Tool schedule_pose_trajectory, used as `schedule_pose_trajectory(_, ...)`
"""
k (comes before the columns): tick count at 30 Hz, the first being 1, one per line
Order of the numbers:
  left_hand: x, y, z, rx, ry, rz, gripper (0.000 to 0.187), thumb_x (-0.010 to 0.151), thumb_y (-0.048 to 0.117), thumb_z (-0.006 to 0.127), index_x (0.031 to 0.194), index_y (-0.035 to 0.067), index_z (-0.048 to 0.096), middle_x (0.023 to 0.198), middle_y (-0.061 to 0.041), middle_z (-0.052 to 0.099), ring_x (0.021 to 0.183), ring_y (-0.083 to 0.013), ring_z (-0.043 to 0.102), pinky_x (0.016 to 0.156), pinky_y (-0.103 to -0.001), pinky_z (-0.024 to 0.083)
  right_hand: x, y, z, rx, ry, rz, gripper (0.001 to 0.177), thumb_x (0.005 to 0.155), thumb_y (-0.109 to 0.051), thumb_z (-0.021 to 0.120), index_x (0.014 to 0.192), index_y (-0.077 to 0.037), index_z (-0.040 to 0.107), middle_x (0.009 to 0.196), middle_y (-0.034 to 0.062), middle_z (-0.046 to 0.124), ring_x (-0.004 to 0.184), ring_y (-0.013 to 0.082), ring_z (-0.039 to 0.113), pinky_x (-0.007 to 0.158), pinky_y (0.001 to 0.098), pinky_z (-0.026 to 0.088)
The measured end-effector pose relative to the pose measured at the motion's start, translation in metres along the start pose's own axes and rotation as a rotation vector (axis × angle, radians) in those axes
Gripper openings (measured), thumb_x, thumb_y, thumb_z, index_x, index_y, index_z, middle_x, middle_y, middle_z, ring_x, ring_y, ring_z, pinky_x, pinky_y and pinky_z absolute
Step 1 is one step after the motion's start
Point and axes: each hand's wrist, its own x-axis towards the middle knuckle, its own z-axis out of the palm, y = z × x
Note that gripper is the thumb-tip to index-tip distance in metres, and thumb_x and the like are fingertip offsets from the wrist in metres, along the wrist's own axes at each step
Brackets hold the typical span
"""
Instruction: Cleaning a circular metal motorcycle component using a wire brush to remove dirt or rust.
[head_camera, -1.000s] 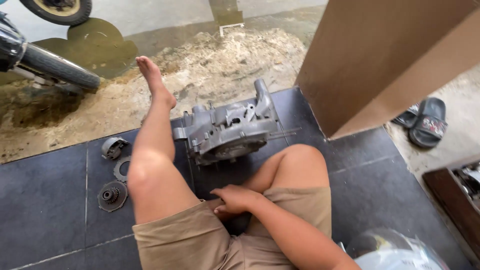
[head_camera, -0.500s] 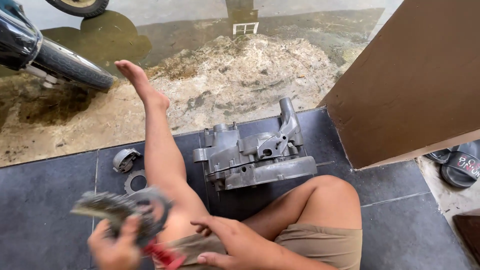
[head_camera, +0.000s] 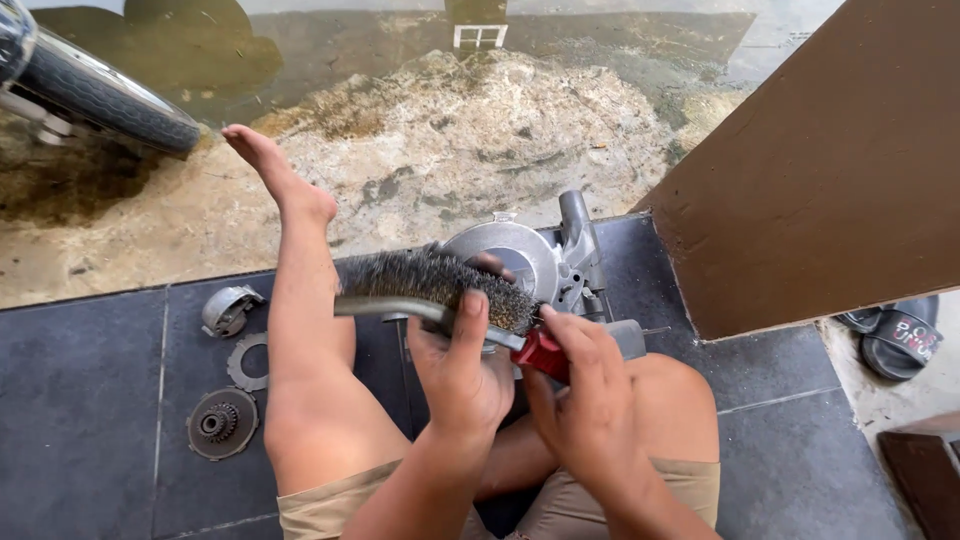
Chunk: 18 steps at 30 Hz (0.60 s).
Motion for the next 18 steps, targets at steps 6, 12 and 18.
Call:
schedule_pose_trajectory(6,-0.014,-0.006,-0.051,-0.463,-0.269,-0.143,0.067,0.109,0.046,0.064,0.159,0.008,0.040,0.156,-0.009,0.053,0.139,-0.0203,0.055,0.122,-0.041,0.042,-0.002,-0.004,0.008,0.108,-0.113,-0.092,0.054,0.079,0.005,0.072,0.131,0.007,0.056,0.109,0.0169,0.069,0.087,0.0251,0.064,0.080,0.0326,0.055)
schedule_pose_trajectory(12,0.016,0.014,-0.039,-0.462,-0.248,-0.216,0.073,0.109,0.057,0.049,0.146,-0.005,0.053,0.143,-0.019,0.061,0.125,-0.0292,0.064,0.110,-0.044,0.050,-0.009,-0.008,0.021,0.151,-0.136,0.002,0.054,0.089,0.000,0.065,0.141,0.011,0.050,0.126,0.0242,0.069,0.100,0.0262,0.073,0.086,0.0323,0.058)
schedule_pose_trajectory(18,0.027,0.017,-0.039,-0.517,-0.213,-0.259,0.094,0.097,0.065,0.049,0.171,0.015,0.020,0.150,-0.029,0.050,0.138,-0.0461,0.052,0.108,-0.046,0.056,-0.040,0.011,0.017,0.671,-0.096,0.303,0.034,0.103,-0.008,0.038,0.134,0.005,0.044,0.107,0.0202,0.069,0.075,0.0197,0.063,0.071,0.0275,0.056)
